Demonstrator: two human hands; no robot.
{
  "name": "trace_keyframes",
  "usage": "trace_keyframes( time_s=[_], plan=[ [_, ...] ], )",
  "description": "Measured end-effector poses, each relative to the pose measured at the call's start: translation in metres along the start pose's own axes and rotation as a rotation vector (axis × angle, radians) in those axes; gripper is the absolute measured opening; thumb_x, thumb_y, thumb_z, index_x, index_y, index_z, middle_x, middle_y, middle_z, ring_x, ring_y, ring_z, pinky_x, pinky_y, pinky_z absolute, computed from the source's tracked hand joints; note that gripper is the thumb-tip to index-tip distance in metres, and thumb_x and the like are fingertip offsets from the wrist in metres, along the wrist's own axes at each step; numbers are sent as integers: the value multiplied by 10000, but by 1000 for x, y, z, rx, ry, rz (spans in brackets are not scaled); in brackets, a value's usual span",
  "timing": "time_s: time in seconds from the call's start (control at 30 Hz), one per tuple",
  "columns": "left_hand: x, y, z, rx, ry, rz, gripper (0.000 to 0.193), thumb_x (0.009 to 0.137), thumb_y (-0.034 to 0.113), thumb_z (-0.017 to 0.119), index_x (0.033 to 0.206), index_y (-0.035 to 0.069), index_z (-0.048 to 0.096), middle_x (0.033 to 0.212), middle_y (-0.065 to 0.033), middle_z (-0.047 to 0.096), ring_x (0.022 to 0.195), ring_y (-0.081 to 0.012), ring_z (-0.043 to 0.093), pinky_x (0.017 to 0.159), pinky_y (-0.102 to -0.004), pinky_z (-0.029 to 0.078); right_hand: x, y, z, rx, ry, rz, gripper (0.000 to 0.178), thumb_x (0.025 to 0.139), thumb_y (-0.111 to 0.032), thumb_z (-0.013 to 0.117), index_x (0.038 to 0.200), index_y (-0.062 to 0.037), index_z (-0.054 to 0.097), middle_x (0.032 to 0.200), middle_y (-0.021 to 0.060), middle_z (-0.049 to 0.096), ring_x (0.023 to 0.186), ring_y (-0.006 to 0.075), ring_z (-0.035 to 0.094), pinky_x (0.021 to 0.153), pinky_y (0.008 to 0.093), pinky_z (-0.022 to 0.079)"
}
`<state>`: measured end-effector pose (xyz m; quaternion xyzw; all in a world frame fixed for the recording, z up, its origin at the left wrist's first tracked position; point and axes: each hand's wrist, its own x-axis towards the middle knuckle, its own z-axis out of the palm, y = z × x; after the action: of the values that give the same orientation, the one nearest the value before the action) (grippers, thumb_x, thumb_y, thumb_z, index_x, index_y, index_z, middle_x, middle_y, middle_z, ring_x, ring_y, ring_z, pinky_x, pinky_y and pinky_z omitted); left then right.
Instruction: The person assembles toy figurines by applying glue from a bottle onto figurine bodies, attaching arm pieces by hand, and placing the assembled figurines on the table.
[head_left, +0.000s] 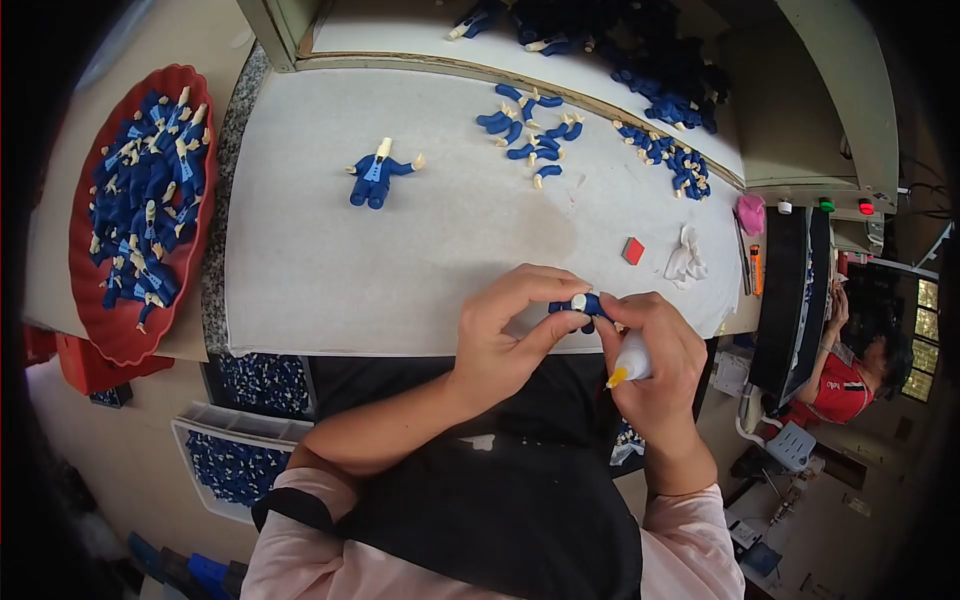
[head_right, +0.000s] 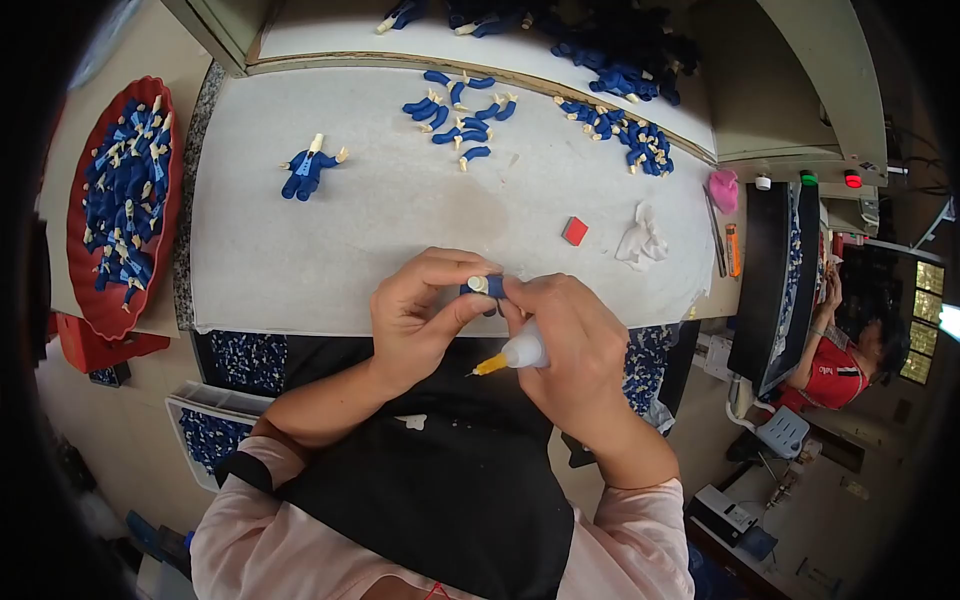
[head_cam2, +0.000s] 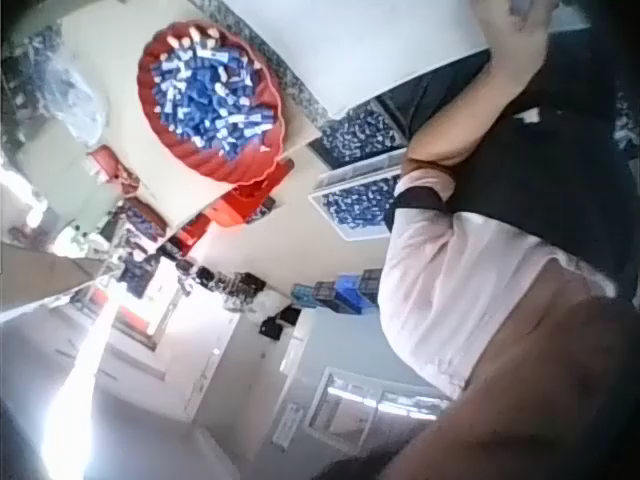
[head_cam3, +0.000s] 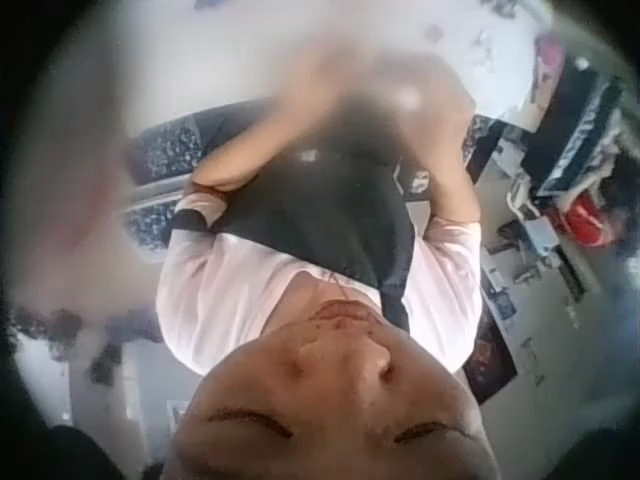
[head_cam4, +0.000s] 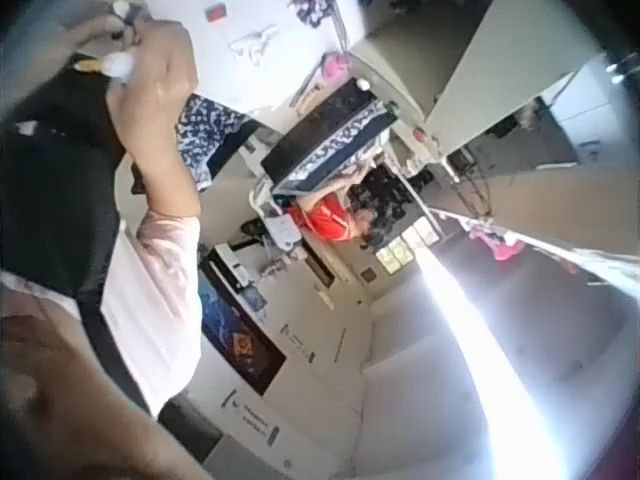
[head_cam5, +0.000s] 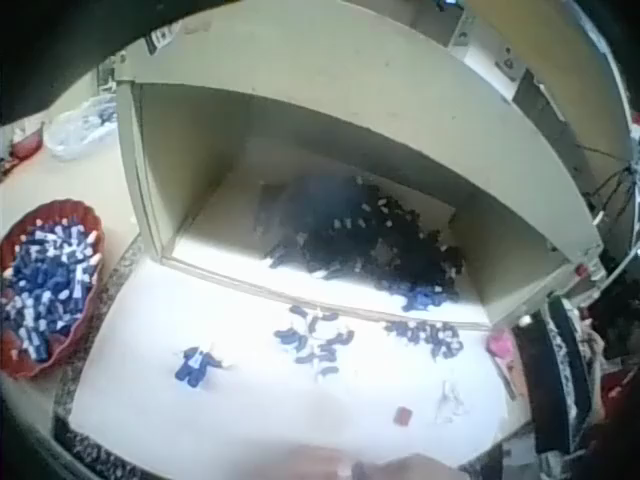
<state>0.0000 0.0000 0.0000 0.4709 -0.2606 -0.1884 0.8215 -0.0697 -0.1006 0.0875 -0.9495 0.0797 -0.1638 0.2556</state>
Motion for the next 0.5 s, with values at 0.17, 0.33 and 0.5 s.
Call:
trace_keyframes(
  time_s=[0.17, 0.33, 0.5],
  plan=[
    [0, 2, 3, -87, 76, -165, 175, 715, -36, 606, 884, -8, 571, 849, -79, 593, 773, -129, 567, 671, -228, 450, 9, 1, -5, 18, -90, 96, 161, 659, 55, 599, 796, 3, 532, 692, 121, 551, 604, 261, 562, 523, 303, 438],
    [5, 7, 3, -118, 92, -222, 172, 730, -29, 599, 896, -12, 559, 846, -66, 594, 784, -111, 565, 677, -221, 452, 20, 5, -8, 59, -171, 142, 179, 628, 58, 592, 785, 3, 528, 674, 122, 554, 617, 277, 571, 532, 298, 441],
    [4, 9, 3, -203, 144, -248, 173, 736, -26, 597, 903, -17, 551, 860, -68, 593, 796, -115, 566, 684, -224, 454, 27, 4, -6, 53, -210, 115, 210, 593, 65, 589, 783, -2, 529, 691, 134, 570, 634, 297, 575, 540, 311, 445]
  ],
)
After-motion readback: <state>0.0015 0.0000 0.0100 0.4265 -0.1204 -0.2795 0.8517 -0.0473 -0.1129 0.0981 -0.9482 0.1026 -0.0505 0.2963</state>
